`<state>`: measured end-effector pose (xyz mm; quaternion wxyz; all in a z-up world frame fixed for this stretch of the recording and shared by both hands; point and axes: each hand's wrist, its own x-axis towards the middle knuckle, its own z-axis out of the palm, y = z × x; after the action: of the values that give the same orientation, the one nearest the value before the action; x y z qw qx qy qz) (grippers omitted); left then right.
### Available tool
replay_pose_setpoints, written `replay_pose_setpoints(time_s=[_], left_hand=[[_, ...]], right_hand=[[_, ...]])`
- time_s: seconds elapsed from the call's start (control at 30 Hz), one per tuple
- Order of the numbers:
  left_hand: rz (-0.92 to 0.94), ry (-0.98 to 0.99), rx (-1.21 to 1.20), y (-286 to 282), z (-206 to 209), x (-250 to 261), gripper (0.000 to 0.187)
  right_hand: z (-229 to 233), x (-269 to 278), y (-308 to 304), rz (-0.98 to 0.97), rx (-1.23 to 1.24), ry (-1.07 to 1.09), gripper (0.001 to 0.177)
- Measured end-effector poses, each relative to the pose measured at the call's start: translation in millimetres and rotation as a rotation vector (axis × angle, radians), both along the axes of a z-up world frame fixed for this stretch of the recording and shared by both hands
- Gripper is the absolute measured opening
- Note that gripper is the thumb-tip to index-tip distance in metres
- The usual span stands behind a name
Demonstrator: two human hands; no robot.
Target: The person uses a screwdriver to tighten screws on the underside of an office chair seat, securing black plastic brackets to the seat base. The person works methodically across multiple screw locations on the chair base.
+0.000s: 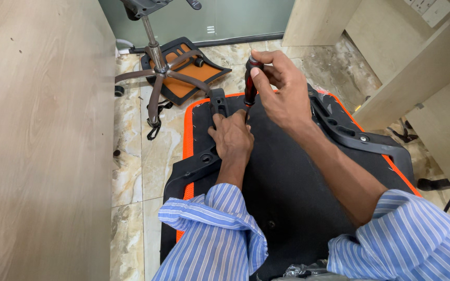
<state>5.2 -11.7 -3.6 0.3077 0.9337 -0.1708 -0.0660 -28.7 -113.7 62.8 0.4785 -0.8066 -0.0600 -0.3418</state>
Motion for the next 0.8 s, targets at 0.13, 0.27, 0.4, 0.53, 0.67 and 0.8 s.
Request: replay_pose_setpoints(time_s=[0.13, 0.27, 0.4, 0.53, 0.67, 0.8], left_hand=[[-0.008, -0.02, 0.001, 2, -1, 0, 0.029], [-0.001, -0.019, 0.004, 1, 1, 1, 0.024], [0.015, -0.068, -0.014, -1, -3, -1, 0.022], [0.014, -0.086, -0.006, -2, -8, 0, 0.023], [0.008, -0.04, -0.007, -4, -7, 4, 0.031], [0.009, -0.064, -0.03, -5, -10, 3, 0.026]], right_hand=[[2, 5, -7, -0.164, -0.185, 0.033, 0.027], [-3, 4, -10, -0.163, -0.249, -0.039, 0.026], [-9, 5, -11, 0.019, 0.1, 0.037, 0.026], [-4, 5, -10, -0.133, -0.062, 0.053, 0.026], [4, 0, -4, -0.211, -0.319, 0.004, 0.027], [6, -3, -3, -0.015, -0.314, -0.155, 0.024]])
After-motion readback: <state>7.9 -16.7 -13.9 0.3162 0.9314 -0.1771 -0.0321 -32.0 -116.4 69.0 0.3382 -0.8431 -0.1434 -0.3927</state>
